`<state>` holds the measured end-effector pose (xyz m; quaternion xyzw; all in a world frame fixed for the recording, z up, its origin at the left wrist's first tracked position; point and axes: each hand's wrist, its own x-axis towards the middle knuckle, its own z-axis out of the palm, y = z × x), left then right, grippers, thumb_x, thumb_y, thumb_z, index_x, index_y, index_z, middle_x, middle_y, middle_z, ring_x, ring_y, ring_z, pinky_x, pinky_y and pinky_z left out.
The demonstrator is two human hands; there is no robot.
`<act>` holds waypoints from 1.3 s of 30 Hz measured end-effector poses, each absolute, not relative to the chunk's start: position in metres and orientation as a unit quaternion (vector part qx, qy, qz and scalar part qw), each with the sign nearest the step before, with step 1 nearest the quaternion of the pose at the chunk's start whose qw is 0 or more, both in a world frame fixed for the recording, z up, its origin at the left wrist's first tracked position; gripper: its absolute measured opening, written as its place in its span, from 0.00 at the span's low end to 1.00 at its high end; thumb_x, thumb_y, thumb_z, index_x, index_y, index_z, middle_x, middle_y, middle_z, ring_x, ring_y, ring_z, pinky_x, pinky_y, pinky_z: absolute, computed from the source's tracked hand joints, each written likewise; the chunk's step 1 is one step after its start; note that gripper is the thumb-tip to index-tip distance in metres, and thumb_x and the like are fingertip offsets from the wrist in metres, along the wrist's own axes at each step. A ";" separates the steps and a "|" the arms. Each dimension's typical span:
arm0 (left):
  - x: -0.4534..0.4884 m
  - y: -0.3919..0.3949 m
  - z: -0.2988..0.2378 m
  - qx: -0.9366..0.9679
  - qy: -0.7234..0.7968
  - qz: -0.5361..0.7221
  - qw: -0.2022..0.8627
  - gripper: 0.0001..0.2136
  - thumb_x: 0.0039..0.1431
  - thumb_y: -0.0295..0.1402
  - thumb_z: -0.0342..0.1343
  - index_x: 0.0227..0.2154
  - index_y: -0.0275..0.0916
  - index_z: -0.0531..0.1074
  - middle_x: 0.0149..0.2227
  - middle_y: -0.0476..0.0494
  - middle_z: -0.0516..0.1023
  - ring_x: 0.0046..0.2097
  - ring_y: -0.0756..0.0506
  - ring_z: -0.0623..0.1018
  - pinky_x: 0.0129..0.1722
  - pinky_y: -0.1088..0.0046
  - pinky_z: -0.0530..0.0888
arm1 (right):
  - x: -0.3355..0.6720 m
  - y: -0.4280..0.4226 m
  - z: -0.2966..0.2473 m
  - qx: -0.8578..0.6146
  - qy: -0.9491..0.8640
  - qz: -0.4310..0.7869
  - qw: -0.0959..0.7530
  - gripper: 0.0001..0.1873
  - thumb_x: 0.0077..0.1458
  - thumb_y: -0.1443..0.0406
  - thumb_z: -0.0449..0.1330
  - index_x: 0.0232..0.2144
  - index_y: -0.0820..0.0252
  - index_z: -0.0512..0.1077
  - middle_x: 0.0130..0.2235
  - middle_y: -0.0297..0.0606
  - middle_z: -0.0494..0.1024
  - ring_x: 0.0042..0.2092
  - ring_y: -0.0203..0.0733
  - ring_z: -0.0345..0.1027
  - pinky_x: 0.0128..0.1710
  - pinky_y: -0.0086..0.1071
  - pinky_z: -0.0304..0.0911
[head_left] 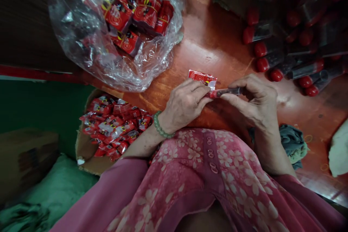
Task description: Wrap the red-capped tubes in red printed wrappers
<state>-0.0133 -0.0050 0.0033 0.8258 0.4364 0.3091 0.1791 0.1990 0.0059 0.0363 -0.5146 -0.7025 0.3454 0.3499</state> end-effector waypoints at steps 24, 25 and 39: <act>-0.006 -0.006 -0.029 0.373 0.458 0.429 0.683 0.27 0.46 0.54 0.71 0.43 0.39 0.79 0.43 0.43 0.84 0.45 0.42 0.83 0.51 0.64 0.79 | 0.172 0.006 -0.012 -0.495 -0.243 0.704 0.448 0.28 0.45 0.43 0.73 0.29 0.57 0.69 0.24 0.24 0.76 0.19 0.28 0.69 0.19 0.21 0.66; -0.001 -0.008 -0.032 0.360 0.466 0.438 0.679 0.23 0.47 0.52 0.71 0.39 0.39 0.80 0.39 0.45 0.84 0.43 0.44 0.83 0.49 0.65 0.80 | 0.171 0.005 -0.013 -0.489 -0.241 0.709 0.448 0.27 0.46 0.43 0.73 0.30 0.57 0.69 0.24 0.25 0.77 0.20 0.28 0.70 0.20 0.21 0.67; 0.017 0.002 -0.011 0.276 0.515 0.485 0.651 0.23 0.49 0.56 0.68 0.25 0.38 0.78 0.25 0.49 0.79 0.30 0.49 0.80 0.34 0.71 0.78 | 0.173 -0.003 -0.011 -0.459 -0.418 0.658 0.426 0.21 0.58 0.48 0.67 0.43 0.55 0.69 0.33 0.30 0.83 0.28 0.33 0.76 0.32 0.28 0.72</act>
